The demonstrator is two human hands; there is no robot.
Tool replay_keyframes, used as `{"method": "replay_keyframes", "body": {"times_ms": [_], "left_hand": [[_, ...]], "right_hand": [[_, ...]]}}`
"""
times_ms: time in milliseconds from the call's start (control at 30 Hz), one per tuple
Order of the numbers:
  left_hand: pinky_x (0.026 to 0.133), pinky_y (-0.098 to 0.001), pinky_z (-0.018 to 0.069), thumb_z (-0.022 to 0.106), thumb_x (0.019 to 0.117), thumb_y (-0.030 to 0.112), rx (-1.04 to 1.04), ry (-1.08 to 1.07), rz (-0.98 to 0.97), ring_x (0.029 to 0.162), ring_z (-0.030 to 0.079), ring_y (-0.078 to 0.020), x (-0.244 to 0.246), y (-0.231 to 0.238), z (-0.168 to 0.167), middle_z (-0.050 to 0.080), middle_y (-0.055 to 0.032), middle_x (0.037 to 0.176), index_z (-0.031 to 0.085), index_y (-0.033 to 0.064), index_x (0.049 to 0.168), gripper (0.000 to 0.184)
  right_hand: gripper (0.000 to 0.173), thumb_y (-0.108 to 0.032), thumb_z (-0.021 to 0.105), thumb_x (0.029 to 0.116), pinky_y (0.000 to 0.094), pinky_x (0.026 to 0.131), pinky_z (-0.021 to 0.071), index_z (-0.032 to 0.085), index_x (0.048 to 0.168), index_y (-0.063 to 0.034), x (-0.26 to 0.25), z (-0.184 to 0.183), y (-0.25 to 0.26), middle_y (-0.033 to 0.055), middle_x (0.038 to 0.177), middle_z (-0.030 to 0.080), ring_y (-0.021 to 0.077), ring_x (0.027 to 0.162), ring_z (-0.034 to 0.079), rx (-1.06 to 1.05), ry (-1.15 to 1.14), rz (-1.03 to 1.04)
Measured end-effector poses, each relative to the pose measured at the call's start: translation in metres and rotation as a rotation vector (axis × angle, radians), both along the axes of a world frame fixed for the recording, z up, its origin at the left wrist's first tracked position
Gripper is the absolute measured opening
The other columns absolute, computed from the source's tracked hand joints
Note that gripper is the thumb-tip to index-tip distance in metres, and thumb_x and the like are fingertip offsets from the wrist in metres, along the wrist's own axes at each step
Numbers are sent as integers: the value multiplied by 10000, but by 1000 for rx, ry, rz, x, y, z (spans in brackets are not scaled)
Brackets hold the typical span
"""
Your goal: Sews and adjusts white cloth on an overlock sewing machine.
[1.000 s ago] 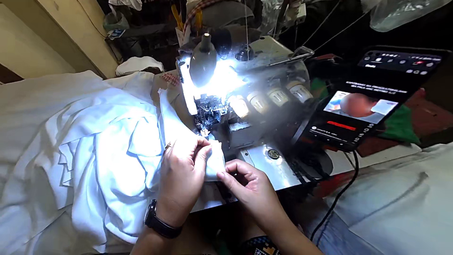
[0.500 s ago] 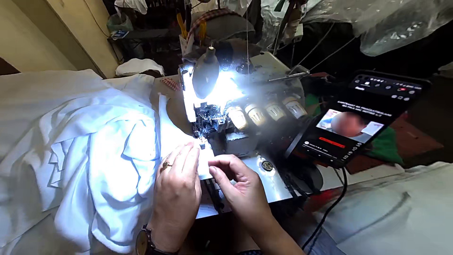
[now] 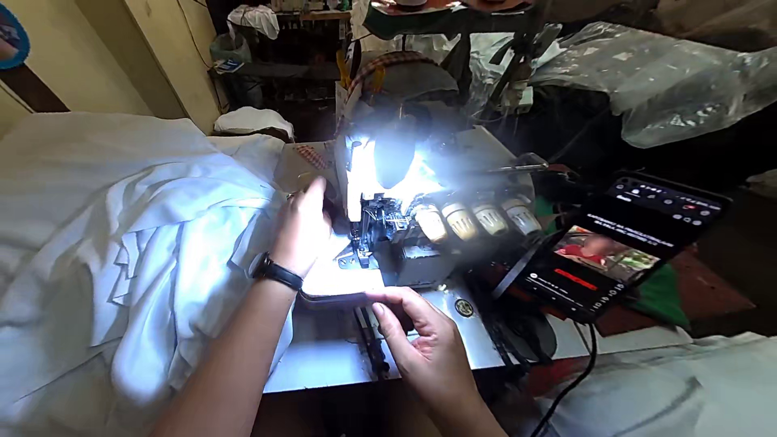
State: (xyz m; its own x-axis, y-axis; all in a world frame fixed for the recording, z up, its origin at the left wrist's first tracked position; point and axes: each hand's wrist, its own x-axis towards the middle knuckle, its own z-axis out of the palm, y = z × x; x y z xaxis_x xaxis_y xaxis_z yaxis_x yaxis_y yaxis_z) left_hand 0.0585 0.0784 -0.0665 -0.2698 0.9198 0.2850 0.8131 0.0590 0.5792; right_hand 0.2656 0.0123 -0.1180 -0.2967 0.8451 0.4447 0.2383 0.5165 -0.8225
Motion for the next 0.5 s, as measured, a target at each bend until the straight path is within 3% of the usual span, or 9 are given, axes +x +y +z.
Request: {"method": "replay_keyframes", "body": {"times_ms": [67, 167, 267, 333, 367, 433, 467, 500], "left_hand": [[848, -462, 563, 616, 972, 61, 76, -117, 18, 924, 687, -243, -3, -2, -6, 688, -124, 988, 620, 43, 1150, 178], [694, -295, 559, 674, 971, 83, 377, -215, 45, 795, 638, -130, 2, -39, -16, 641, -65, 951, 564, 61, 1101, 172], [796, -246, 577, 674, 970, 106, 631, -226, 67, 914, 660, -62, 18, -81, -31, 660, -7, 996, 587, 79, 1079, 142], [843, -229, 576, 653, 992, 163, 696, -235, 10, 966, 664, -39, 38, -105, -42, 665, 38, 1005, 572, 154, 1017, 85], [867, -233, 556, 625, 1005, 186, 696, -218, -28, 981, 654, -40, 48, -116, -46, 668, 46, 1004, 571, 175, 1001, 55], [911, -251, 523, 551, 1043, 215, 688, -155, -97, 1007, 639, -53, 64, -129, -53, 664, 43, 1017, 553, 188, 1003, 49], [931, -255, 522, 533, 1054, 219, 692, -130, -120, 1017, 641, -59, 69, -131, -55, 668, 42, 1023, 551, 186, 1010, 58], [951, -262, 514, 530, 1059, 225, 702, -107, -133, 1035, 642, -67, 72, -132, -58, 674, 38, 1030, 558, 183, 1016, 67]], "right_hand": [[194, -142, 597, 970, 140, 615, 546, 764, 1052, -87, 3, 2, -2, -30, 906, 721, -23, 695, 627, -8, -6, 3], [183, -151, 596, 974, 132, 616, 540, 759, 1033, -93, 6, 7, -1, -35, 887, 713, -26, 696, 624, -8, -5, 0], [179, -174, 605, 980, 136, 667, 554, 752, 1040, -91, 1, 12, 0, -36, 912, 715, -18, 755, 645, 15, 25, -3], [206, -194, 619, 989, 147, 701, 560, 740, 1117, -87, -6, 13, 1, -19, 984, 700, -2, 799, 643, 59, 42, 26], [234, -186, 615, 997, 154, 713, 565, 726, 1177, -86, -9, 11, 3, 1, 1048, 695, 8, 820, 642, 94, 53, 64], [294, -108, 568, 983, 195, 857, 571, 710, 1241, -89, -10, 6, 6, 48, 1237, 700, 52, 1018, 673, 151, 53, 169], [314, -64, 547, 954, 204, 893, 567, 727, 1210, -96, -8, 3, 7, 50, 1229, 705, 64, 1062, 671, 168, 39, 198], [292, -51, 536, 933, 193, 873, 557, 744, 1132, -97, -5, 1, 9, 32, 1118, 714, 50, 1014, 661, 183, 18, 189]]}}
